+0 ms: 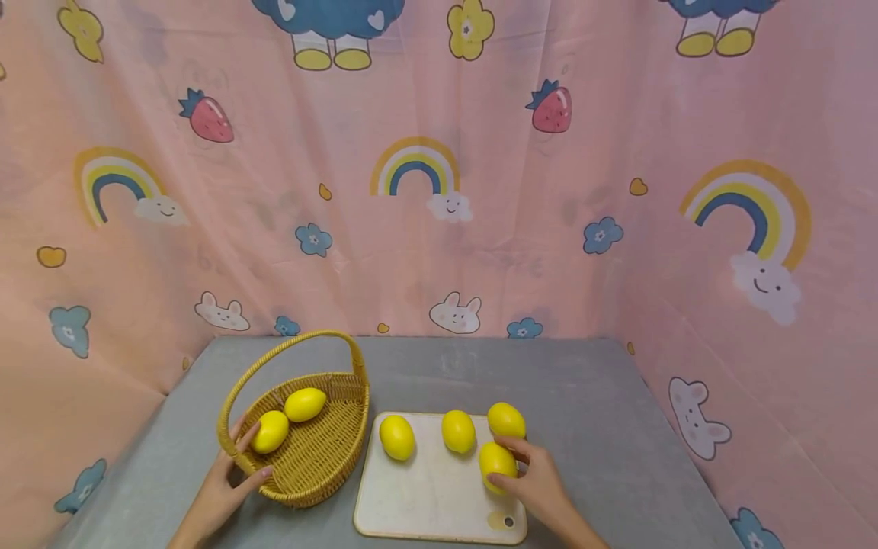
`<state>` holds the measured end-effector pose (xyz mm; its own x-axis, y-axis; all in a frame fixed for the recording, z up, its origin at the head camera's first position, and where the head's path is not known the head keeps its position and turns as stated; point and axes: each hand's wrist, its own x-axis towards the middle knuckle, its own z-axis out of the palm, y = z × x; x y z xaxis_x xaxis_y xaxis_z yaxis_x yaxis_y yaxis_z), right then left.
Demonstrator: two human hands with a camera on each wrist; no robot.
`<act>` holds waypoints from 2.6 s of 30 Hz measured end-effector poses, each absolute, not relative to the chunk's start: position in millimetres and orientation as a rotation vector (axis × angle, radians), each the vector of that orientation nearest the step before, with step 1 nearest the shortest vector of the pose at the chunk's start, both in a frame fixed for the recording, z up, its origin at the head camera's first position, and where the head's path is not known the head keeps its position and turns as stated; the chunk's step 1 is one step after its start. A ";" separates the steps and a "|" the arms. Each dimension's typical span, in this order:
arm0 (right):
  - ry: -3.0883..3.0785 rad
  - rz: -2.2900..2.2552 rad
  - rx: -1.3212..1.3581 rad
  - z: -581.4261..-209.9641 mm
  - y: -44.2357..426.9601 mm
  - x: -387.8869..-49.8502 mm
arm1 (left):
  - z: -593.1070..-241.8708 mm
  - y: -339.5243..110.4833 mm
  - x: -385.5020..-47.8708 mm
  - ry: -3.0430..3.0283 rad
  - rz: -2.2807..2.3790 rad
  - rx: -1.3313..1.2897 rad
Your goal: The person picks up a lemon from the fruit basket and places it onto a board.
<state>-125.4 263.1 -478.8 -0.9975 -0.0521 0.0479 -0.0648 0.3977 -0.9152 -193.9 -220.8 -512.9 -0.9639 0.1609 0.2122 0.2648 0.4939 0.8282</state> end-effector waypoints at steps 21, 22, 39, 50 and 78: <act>-2.682 1.675 -0.061 -491.8 263.1 -120.8 | -512.1 -221.7 -193.7 -2.665 -1.464 -0.322; -2.677 1.672 -0.057 -491.9 263.1 -121.0 | -511.8 -221.7 -193.7 -2.669 -1.463 -0.317; -2.618 1.611 -0.046 -485.8 263.4 -123.2 | -513.5 -222.1 -195.4 -2.671 -1.437 -0.301; -2.573 1.533 0.142 -441.3 228.8 -151.7 | -515.6 -222.9 -197.2 -2.640 -1.445 -0.337; -2.705 1.584 0.822 -395.6 27.7 -261.3 | -522.0 -227.3 -199.1 -2.577 -1.471 -0.361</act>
